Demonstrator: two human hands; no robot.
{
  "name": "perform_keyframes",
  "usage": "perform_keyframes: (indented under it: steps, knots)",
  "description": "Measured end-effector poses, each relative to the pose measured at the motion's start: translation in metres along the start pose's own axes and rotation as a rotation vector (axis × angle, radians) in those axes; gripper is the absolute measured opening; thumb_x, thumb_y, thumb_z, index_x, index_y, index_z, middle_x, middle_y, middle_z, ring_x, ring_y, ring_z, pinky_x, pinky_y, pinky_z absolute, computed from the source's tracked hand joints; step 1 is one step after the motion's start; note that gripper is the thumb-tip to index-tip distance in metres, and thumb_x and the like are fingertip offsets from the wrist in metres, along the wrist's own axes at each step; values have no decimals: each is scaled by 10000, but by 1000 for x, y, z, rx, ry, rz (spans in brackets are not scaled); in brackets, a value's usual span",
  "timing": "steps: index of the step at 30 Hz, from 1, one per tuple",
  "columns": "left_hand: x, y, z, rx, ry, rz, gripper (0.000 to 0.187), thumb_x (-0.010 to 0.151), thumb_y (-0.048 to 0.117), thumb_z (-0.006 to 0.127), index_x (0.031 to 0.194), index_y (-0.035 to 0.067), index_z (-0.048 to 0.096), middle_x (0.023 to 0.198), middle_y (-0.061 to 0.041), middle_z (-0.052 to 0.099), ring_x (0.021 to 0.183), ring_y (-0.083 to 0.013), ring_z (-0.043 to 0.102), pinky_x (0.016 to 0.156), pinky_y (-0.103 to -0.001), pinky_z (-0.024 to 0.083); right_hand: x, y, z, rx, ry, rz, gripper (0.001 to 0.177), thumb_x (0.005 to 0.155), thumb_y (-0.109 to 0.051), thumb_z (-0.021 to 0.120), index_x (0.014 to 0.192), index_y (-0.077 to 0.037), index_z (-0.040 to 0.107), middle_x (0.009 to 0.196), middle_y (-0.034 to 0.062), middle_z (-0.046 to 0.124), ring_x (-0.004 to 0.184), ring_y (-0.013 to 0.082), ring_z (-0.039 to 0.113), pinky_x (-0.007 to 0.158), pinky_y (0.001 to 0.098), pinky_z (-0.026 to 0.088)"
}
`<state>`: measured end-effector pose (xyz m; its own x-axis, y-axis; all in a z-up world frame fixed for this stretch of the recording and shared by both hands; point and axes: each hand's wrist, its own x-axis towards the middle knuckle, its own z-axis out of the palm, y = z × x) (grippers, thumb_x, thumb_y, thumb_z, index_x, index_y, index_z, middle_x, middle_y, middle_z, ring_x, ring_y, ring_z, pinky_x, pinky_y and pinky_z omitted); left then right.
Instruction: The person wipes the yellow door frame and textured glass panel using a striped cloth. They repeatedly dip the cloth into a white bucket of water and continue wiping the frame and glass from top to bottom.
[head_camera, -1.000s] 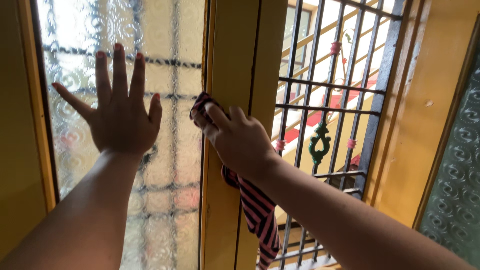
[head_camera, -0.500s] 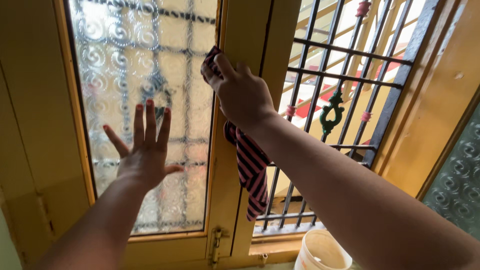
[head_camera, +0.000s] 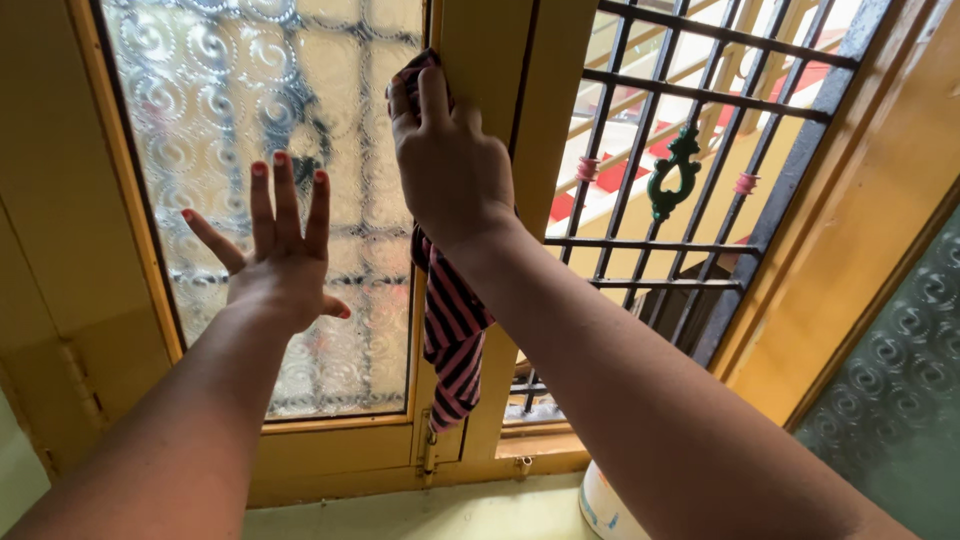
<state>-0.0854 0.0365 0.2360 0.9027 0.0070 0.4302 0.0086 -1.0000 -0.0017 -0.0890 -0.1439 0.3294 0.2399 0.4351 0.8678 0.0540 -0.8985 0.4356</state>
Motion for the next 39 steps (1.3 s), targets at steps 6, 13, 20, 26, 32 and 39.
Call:
perform_keyframes:
  steps: [6, 13, 20, 26, 32, 39]
  knots:
    - [2, -4, 6, -21, 43, 25, 1578, 544, 704, 822, 1577, 275, -290, 1620, -135, -423, 1491, -293, -396, 1008, -870, -139, -28, -16, -2, -42, -38, -2, 562, 911, -171, 634, 1466, -113, 562, 1391, 172, 528, 1060, 357, 681, 631, 372, 648]
    - [-1, -5, 8, -55, 111, 64, 1499, 564, 713, 746, 1564, 285, -286, 1626, -132, -389, 1512, -288, -361, 1037, -875, -137, -81, -41, -7, -10, -135, -13, 602, 855, -171, 648, 1449, -100, 580, 1247, 115, 574, 896, 271, 662, 599, 362, 621]
    - [-2, -4, 5, -47, 90, 49, 1538, 546, 706, 782, 1573, 283, -282, 1629, -132, -390, 1511, -288, -363, 1032, -868, -143, -136, -57, -2, 32, -140, -75, 588, 862, -175, 654, 1445, -111, 612, 1165, 76, 573, 864, 233, 617, 588, 328, 566]
    - [-3, -4, 2, -80, 97, 53, 1575, 519, 666, 823, 1585, 283, -271, 1629, -125, -397, 1511, -281, -371, 1048, -876, -132, -176, -67, 8, 61, -189, -143, 568, 873, -201, 621, 1437, -141, 622, 1178, 69, 574, 857, 237, 589, 581, 346, 552]
    - [-4, -5, 3, -66, 105, 67, 1581, 531, 658, 832, 1600, 273, -269, 1634, -140, -392, 1516, -298, -371, 1050, -884, -128, -225, -85, 22, 105, -242, -170, 547, 890, -208, 623, 1435, -160, 623, 1237, 50, 571, 869, 225, 571, 599, 347, 544]
    - [-7, -6, 0, -99, 113, 74, 1584, 534, 650, 831, 1619, 276, -261, 1654, -140, -368, 1531, -294, -352, 1075, -895, -118, -257, -98, 31, 201, -281, -163, 559, 866, -192, 602, 1422, -139, 626, 1235, 52, 553, 899, 241, 565, 636, 360, 556]
